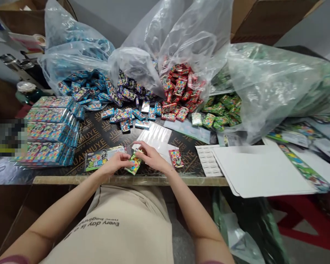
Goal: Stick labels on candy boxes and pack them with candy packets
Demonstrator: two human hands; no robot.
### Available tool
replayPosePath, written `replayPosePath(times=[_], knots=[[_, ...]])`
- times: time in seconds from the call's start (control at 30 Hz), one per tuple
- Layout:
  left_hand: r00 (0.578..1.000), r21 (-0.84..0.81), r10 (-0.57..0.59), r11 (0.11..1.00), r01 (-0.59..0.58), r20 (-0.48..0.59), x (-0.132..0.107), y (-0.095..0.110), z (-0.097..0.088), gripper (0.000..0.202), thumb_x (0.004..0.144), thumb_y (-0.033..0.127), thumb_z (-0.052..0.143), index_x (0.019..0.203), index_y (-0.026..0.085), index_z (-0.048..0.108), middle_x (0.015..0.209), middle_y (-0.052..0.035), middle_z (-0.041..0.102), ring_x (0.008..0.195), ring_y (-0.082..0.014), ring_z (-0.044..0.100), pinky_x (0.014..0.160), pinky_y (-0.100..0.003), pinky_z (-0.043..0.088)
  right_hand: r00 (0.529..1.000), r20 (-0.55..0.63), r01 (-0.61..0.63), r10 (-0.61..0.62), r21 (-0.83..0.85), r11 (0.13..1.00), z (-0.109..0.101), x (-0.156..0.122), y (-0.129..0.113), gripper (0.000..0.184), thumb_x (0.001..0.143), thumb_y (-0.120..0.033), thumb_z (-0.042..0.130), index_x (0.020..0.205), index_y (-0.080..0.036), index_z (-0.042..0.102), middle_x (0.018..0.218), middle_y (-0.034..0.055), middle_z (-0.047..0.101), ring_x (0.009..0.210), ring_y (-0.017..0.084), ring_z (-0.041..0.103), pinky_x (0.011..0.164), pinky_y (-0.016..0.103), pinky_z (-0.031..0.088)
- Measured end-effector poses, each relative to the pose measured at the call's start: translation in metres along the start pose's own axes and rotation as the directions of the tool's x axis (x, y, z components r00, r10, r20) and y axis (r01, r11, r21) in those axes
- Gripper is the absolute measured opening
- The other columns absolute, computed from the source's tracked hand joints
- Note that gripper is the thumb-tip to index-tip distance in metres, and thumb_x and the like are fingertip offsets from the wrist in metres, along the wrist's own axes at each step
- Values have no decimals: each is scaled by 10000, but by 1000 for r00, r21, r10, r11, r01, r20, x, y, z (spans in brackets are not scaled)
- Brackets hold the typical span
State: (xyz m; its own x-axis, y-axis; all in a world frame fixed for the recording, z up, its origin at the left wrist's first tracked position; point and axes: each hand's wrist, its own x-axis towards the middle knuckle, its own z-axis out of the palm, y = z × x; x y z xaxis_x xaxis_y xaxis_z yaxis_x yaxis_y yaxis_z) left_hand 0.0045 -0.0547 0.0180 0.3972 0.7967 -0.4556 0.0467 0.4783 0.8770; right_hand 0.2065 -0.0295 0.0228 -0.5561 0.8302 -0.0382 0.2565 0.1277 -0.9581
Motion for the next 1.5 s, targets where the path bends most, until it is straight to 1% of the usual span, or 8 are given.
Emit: replayPosePath(times=[0.13,0.4,0.63,0.73,0.87,0.97,1.17,1.5], knots=[[979,-165,4,986,-38,-203,-5,-7,-8,305,578,372,814,695,118,693,649,-11,668,553,-95,545,588,-224,411,966,-150,174,-210,-223,959,17,6,-2,935,651,-535,760,1435,-283,316,1435,110,400,1251,295,438,1017,464,367],[949,-119,113,981,-154,-295,-11,-10,-40,363,575,362,812,843,136,717,680,-29,700,603,-135,624,651,-271,511,883,-278,211,-377,-482,850,22,11,9,606,751,-415,686,1306,-264,495,1077,69,674,1085,275,572,1030,498,336],[834,443,380,877,-187,-400,-21,-27,-62,240,730,383,679,796,155,715,721,-53,696,631,-158,609,617,-278,489,958,-218,10,-186,-623,782,53,-19,16,912,676,-625,693,1431,-225,376,1169,152,573,1083,329,530,911,476,402],[783,744,540,649,-155,-308,-24,-30,-68,252,756,360,665,919,175,716,921,-94,698,881,-230,623,819,-372,490,961,-248,-74,-119,-649,757,87,-30,15,983,647,-654,690,1460,-234,332,1137,156,551,1054,334,522,869,473,411],[868,926,496,338,-170,-21,-19,-29,-79,796,599,423,800,1313,205,525,1352,-157,488,1252,-341,430,1062,-533,302,954,-296,-171,-44,-660,732,115,-30,16,933,651,-550,716,1450,-230,356,1104,159,538,1027,346,522,837,492,432],[916,970,402,214,-114,19,-16,-31,-86,1013,563,399,809,1441,209,340,1312,-157,495,1229,-354,437,1077,-580,231,948,-313,-146,-58,-589,795,110,-28,18,864,676,-395,700,1446,-214,352,1055,132,544,983,318,536,842,476,463],[882,955,465,225,-192,68,-26,-33,-85,1078,609,318,740,1497,213,138,1234,-108,543,1173,-295,489,1106,-519,224,879,-396,-23,-266,-592,805,62,-25,20,807,733,-324,701,1445,-298,321,1293,132,471,1199,346,455,991,553,391],[854,902,492,271,-334,169,-38,-19,-74,1065,599,257,726,1498,240,155,1267,-94,530,1166,-301,489,1094,-498,271,960,15,270,-279,-308,912,41,-9,14,893,723,-412,754,1469,-295,277,1415,116,467,1293,296,457,1078,504,374]])
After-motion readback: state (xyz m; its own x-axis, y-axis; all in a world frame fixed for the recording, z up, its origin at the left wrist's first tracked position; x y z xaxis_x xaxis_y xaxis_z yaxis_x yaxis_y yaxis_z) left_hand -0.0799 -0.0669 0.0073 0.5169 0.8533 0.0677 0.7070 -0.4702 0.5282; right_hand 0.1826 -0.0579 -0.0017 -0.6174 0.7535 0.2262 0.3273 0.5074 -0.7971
